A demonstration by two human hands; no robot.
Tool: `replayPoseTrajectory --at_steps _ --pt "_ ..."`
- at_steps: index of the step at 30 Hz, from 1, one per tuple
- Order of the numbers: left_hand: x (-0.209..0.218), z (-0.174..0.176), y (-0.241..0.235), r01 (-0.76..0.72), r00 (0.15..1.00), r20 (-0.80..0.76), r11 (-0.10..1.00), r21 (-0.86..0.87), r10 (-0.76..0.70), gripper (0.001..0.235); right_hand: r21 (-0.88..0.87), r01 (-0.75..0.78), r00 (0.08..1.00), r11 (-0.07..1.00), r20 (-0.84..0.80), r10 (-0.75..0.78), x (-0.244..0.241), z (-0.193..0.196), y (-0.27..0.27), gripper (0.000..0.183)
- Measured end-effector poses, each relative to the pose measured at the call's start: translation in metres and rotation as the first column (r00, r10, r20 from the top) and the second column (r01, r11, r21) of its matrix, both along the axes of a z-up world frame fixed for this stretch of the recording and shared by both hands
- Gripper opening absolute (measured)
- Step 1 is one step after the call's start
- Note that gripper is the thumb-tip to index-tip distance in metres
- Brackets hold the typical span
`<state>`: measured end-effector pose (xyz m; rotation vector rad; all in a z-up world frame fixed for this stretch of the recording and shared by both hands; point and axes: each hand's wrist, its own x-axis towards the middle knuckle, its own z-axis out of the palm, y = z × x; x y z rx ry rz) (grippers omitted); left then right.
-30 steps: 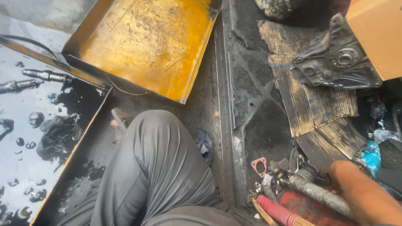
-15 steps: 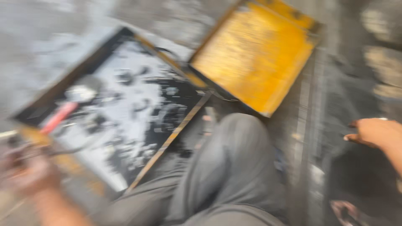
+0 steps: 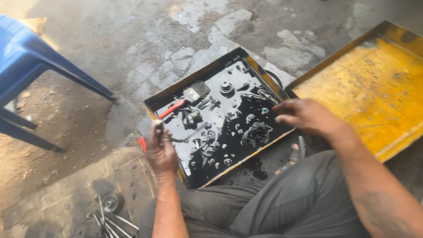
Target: The person sits on a mat and washes various mechanical parts in a tray filled with a dark liquid. They scrub the parts by hand and with a brush, then place the cleaned items onto a mat beside the tray.
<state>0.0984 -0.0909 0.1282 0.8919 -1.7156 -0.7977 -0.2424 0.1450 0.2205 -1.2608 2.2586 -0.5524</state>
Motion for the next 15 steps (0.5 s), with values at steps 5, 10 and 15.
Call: replayPoseTrajectory --at_steps 5,10,15 --pt "0.000 -0.012 -0.007 0.053 0.991 -0.126 0.992 0.118 -0.038 0.047 0.231 -0.123 0.958 0.965 -0.227 0.176 0.021 -0.115 -0.068 0.084" --pt "-0.007 -0.026 -0.022 0.155 0.958 -0.287 0.868 0.473 -0.014 0.053 0.304 -0.228 0.892 0.925 -0.316 0.323 0.032 -0.183 -0.058 0.062" --pt "-0.011 -0.035 -0.025 0.190 0.925 -0.379 0.879 0.438 -0.011 0.054 0.308 -0.265 0.946 0.914 -0.100 0.308 0.018 -0.173 -0.072 0.050"
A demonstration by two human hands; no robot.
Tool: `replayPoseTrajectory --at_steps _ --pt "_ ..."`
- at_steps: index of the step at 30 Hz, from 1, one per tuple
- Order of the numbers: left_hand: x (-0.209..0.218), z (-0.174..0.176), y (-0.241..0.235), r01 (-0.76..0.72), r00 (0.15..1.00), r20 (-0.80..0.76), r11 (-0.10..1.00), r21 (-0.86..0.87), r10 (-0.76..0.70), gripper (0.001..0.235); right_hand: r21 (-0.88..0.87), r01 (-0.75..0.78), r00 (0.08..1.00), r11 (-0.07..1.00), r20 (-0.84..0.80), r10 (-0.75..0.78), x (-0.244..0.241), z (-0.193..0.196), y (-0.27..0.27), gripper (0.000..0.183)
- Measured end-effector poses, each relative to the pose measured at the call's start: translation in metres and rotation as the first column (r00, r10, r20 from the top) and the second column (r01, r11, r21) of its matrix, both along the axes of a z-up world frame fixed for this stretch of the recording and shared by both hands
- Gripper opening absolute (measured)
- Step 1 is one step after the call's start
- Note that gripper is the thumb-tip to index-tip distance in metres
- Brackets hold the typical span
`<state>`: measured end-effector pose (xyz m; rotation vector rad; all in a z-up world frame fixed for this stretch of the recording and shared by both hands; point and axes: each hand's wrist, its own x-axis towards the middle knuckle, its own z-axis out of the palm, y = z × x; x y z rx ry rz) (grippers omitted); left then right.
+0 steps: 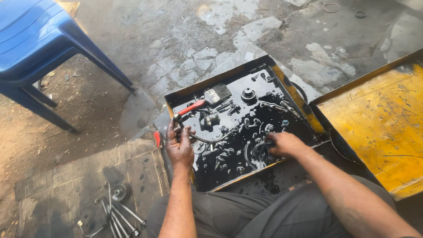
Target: The person sits on a mat and washes various mechanical parts in a tray filled with a dark liquid. They scrub the parts by hand and with a brush, then place the cleaned items onto a mat beside the tray.
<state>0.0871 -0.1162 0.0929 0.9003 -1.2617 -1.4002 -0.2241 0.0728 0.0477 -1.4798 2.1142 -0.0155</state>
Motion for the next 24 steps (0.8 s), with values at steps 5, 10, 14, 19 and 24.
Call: replayPoseTrajectory --at_steps 5,10,14,19,24 --pt "-0.003 -0.017 0.001 0.041 0.998 -0.042 0.994 0.101 -0.037 0.056 0.015 0.255 0.878 0.967 0.415 -0.238 -0.016 0.026 0.000 0.045" --pt "-0.017 -0.015 0.009 0.081 0.996 -0.040 0.990 0.115 -0.077 0.059 -0.118 0.493 0.521 0.862 0.834 -0.183 0.011 0.068 -0.008 0.045" --pt "-0.031 -0.004 0.028 0.168 0.984 -0.101 0.955 0.244 -0.148 0.060 -0.199 0.391 0.632 0.899 0.768 -0.105 0.068 0.095 -0.026 0.047" --pt "-0.040 0.000 0.050 0.245 0.967 -0.135 0.935 0.256 -0.216 0.060 -0.521 -0.026 0.963 0.853 0.215 0.161 0.114 0.086 -0.024 0.042" --pt "-0.031 0.008 0.040 0.220 0.974 -0.121 0.938 0.267 -0.194 0.059 -0.314 -0.227 0.974 0.922 -0.055 0.221 0.088 0.076 -0.030 0.036"
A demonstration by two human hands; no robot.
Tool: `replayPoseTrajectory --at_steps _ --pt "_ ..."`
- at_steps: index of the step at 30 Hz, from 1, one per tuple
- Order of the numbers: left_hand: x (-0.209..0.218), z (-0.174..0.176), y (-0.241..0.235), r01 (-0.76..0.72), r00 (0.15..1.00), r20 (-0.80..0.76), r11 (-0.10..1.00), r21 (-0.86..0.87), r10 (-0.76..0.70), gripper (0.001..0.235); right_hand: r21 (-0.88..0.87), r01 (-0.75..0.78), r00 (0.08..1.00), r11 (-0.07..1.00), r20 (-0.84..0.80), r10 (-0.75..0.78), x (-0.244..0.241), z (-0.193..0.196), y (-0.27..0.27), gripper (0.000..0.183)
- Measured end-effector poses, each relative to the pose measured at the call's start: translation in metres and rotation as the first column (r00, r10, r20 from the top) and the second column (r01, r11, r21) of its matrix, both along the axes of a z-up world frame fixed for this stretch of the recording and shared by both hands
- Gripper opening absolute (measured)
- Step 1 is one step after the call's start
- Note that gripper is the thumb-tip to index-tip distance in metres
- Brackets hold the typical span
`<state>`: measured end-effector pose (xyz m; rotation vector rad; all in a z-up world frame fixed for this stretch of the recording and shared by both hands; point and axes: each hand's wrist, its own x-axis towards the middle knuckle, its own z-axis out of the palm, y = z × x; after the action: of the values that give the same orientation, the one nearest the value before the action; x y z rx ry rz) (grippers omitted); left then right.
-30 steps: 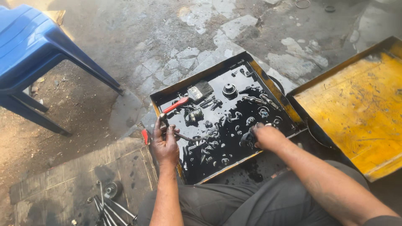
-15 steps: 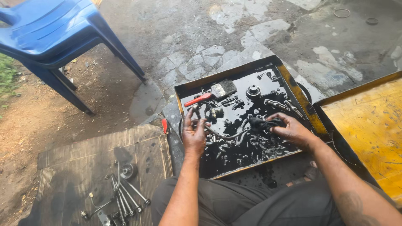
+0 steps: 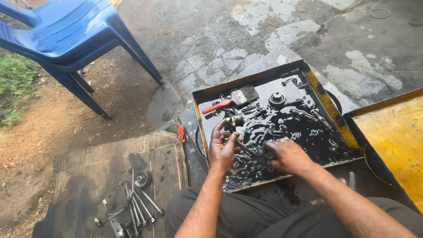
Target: The person sits on a mat and washes various mechanical parts in a tray filled with a dark liquid. They scrub the parts by hand and with a brush, then place the cleaned items onto a mat beside the tray.
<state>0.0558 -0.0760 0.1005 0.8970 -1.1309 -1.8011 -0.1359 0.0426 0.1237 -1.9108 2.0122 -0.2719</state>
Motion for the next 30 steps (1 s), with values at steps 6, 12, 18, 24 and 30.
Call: replayPoseTrajectory --at_steps 6,12,18,24,30 --pt "0.015 -0.003 -0.018 -0.059 0.976 0.179 0.944 -0.325 0.123 0.054 0.075 0.241 0.968 0.967 -0.084 -0.235 -0.040 0.006 0.002 0.037" --pt "0.040 0.001 -0.036 -0.261 0.961 0.032 0.937 -0.231 0.276 0.052 0.235 0.511 0.845 0.827 0.036 -0.533 -0.111 -0.024 0.019 0.045" --pt "0.037 -0.013 -0.041 -0.323 0.946 -0.079 0.936 -0.142 0.315 0.053 0.340 0.394 0.907 0.854 0.005 -0.421 -0.126 -0.090 0.016 0.053" --pt "0.032 -0.038 -0.048 -0.305 0.951 -0.062 0.951 -0.057 0.302 0.056 0.391 0.367 0.927 0.844 -0.077 -0.368 -0.113 -0.081 0.017 0.065" --pt "0.028 -0.037 -0.041 -0.235 0.967 -0.103 0.972 -0.022 0.231 0.055 0.345 0.330 0.937 0.878 -0.228 -0.263 -0.083 -0.079 0.013 0.078"
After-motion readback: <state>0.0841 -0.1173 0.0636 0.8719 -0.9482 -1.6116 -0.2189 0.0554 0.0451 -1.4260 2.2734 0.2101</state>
